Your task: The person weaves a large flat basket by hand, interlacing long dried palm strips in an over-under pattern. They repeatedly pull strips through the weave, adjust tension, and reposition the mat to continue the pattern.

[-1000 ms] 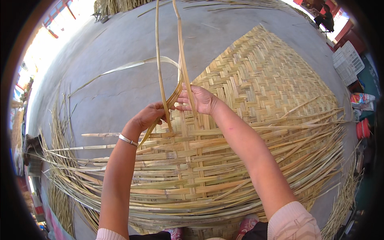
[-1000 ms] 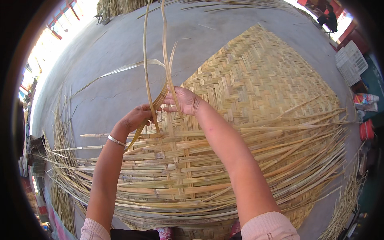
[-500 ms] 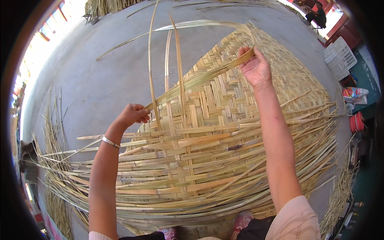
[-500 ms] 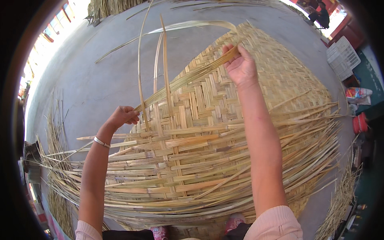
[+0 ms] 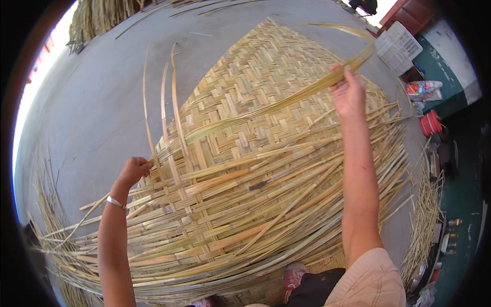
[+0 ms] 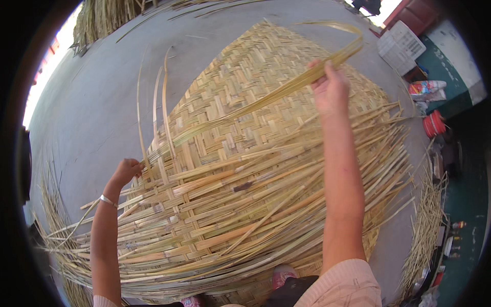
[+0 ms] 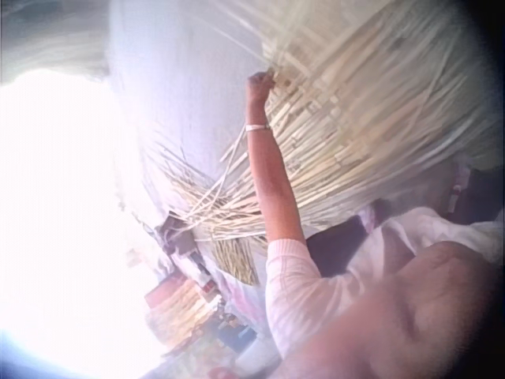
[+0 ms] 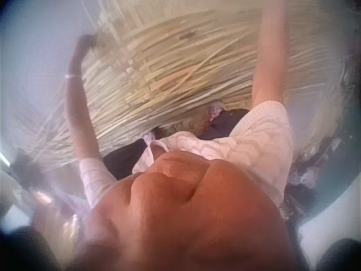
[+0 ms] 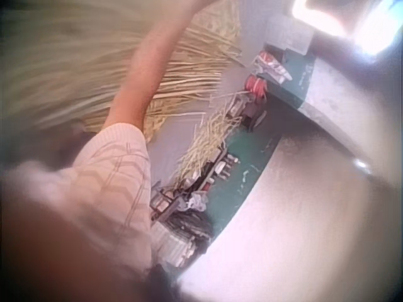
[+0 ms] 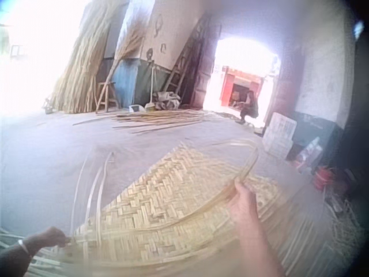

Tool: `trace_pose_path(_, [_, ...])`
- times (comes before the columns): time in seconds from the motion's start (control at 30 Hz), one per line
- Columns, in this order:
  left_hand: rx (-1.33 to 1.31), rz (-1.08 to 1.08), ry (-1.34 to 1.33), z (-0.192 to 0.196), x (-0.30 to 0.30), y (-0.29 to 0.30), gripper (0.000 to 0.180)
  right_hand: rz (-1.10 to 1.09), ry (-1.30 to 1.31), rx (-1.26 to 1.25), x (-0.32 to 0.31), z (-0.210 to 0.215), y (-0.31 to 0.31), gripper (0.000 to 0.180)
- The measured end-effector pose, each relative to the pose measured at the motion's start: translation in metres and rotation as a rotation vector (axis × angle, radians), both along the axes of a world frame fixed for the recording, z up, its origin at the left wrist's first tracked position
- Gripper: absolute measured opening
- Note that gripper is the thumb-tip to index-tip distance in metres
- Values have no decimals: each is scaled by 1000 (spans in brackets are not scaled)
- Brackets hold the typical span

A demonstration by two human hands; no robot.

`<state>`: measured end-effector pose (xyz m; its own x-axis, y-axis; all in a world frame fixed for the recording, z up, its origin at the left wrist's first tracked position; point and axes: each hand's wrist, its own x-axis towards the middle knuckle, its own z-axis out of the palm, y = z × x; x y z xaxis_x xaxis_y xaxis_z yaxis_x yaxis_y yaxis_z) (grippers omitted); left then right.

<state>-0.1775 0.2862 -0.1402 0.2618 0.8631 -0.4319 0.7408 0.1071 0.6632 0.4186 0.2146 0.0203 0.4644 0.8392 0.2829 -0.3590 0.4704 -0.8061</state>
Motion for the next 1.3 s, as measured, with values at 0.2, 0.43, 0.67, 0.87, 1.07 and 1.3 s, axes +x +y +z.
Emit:
trace_pose_path(0.2, [-2,29,-8,-15,-15,1,20,-391,548,-564,7,-131,21,23])
trace_pose_path(0.43, [53,-23,4,-21,-16,2,21,-848,-276,-485,33,-150,32,12])
trace_pose_path(0.67, [104,-46,70,-18,-17,-1,26,-837,232,-700,31,-168,9,16])
trace_pose_path(0.87, [160,-64,85,-22,-21,-2,28,-992,-453,-862,35,-138,0,25])
trace_pose_path(1.07, [149,-36,103,-24,-27,-5,27,-694,321,-959,55,-146,-10,32])
trace_pose_path(1.3, [158,-29,65,-34,-36,-3,26,-602,356,-810,85,-162,8,40])
